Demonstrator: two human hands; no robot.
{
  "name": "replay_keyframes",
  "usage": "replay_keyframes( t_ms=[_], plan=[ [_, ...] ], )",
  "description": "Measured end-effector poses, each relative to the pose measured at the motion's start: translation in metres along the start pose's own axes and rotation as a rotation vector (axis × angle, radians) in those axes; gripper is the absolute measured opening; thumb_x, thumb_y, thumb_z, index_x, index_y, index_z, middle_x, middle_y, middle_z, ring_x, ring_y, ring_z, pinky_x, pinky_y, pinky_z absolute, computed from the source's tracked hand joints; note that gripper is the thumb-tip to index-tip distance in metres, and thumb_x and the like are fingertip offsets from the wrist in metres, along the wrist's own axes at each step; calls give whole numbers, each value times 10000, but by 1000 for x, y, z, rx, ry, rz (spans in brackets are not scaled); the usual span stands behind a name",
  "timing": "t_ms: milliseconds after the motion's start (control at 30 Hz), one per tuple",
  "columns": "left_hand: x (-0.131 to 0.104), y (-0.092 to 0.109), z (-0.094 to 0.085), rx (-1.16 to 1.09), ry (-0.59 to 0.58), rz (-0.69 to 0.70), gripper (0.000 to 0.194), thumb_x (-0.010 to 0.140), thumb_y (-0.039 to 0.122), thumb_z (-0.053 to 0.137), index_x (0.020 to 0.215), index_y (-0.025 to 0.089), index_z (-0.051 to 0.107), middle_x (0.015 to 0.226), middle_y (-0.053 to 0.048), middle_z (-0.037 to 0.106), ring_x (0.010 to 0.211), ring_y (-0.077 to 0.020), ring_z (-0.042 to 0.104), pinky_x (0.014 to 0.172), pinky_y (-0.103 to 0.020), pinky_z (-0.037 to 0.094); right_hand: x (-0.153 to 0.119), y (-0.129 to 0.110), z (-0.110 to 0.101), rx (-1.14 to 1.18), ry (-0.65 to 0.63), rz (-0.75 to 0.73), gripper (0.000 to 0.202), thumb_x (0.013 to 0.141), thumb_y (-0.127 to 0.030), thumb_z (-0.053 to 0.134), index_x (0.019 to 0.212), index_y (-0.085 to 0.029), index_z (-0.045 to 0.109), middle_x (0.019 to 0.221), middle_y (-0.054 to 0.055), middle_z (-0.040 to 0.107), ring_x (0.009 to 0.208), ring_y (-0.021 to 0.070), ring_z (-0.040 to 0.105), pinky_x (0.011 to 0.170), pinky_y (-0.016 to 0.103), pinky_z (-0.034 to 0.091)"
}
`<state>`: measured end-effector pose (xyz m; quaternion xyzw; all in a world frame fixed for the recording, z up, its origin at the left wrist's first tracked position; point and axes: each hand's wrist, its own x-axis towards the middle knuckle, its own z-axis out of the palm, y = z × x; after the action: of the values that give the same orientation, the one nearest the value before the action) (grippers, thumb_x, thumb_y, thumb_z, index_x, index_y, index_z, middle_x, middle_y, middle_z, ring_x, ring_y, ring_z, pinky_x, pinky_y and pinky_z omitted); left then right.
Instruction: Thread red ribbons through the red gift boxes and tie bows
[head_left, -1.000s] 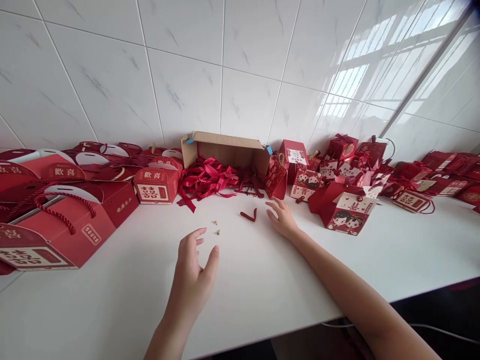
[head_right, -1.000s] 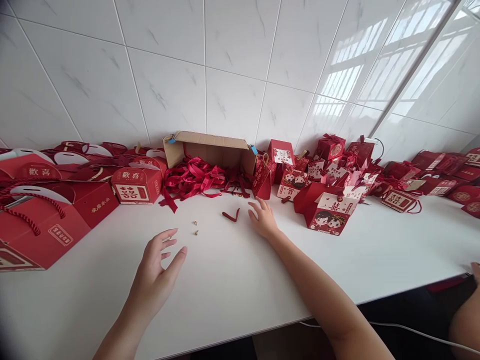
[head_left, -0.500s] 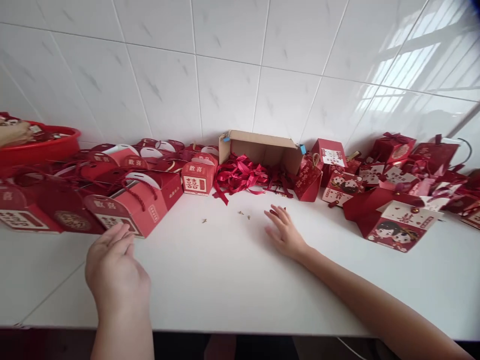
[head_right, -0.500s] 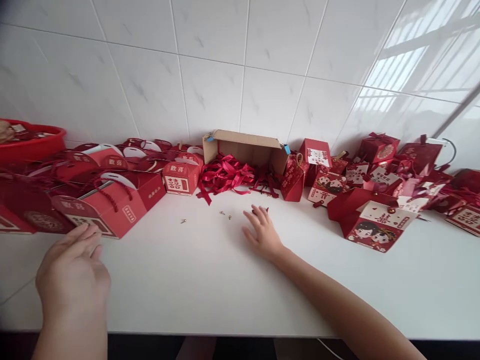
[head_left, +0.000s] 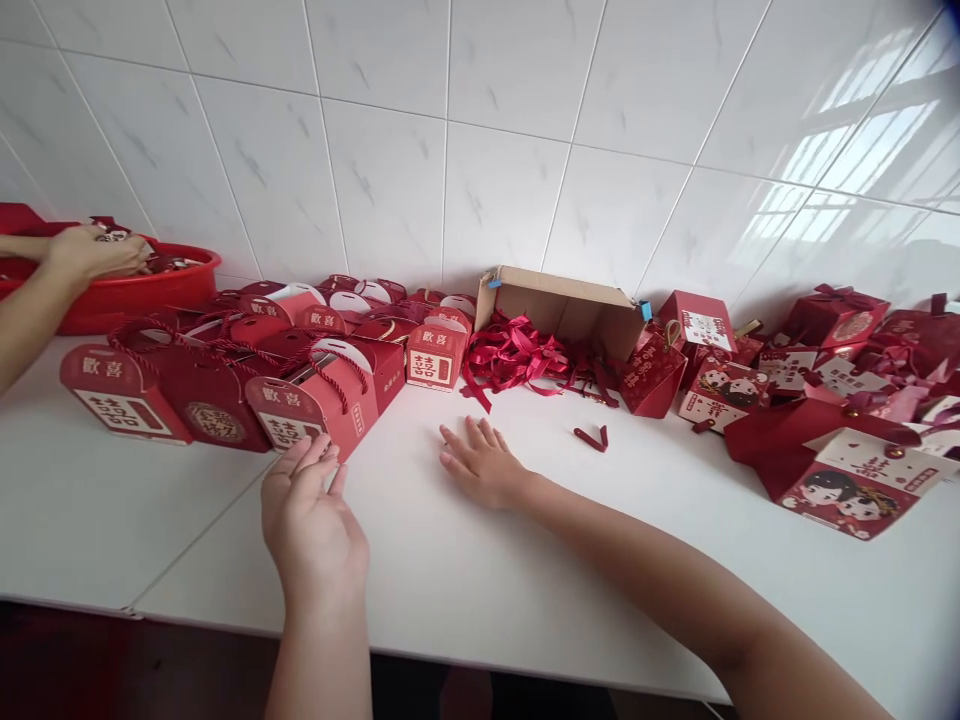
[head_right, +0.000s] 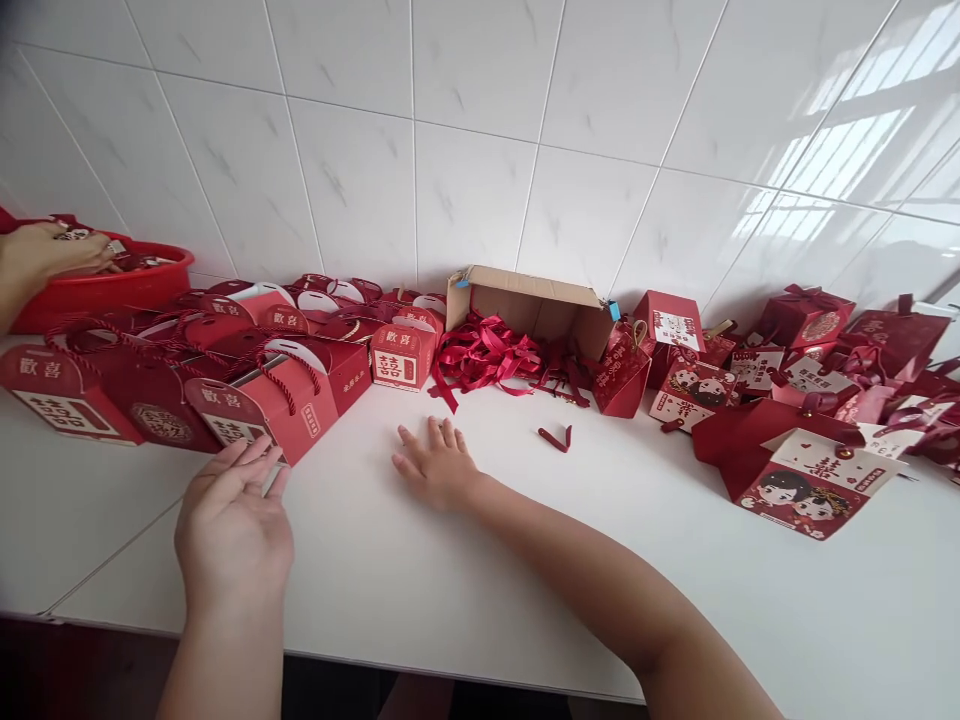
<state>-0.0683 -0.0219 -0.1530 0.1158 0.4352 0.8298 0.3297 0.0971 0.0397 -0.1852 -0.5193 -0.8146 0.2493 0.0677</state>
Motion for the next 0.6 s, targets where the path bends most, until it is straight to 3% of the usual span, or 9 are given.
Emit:
replay_keyframes(
  t_ms=[167,300,433,600],
  plan=[
    [-5,-1,2,25,-41,1,353,588,135,638,938,179,612,1140,-72,634,1188,-218,549,1101,-439,315,4,-10,5,-73,-46,-108,757,909,-654,87,1514,-200,137,1592,107,-43,1450,272,-115,1158,477,-35],
    [-6,-3,5,40,-63,-10,362,556,144,637,915,180,624,1099,-63,637,1175,-237,551,1094,-458,314,-1,7,0,-127,-51,-108,828,897,-656,42,1512,-101,22,1587,91,-44,1463,221,-75,1170,443,-50],
    [-5,-5,8,73,-71,-2,377,520,150,652,894,183,626,1063,-47,633,1182,-254,542,1090,-474,313,-6,50,-17,-188,6,0,814,901,-651,73,1514,-117,37,1586,61,-22,1469,196,-30,1172,435,-51],
    [-4,-6,9,95,-82,-4,360,518,155,648,876,188,623,1043,-39,628,1186,-254,536,1083,-475,317,-6,124,-56,-200,174,254,736,928,-583,227,1497,-118,198,1576,140,104,1464,259,82,1137,559,-27]
  ],
)
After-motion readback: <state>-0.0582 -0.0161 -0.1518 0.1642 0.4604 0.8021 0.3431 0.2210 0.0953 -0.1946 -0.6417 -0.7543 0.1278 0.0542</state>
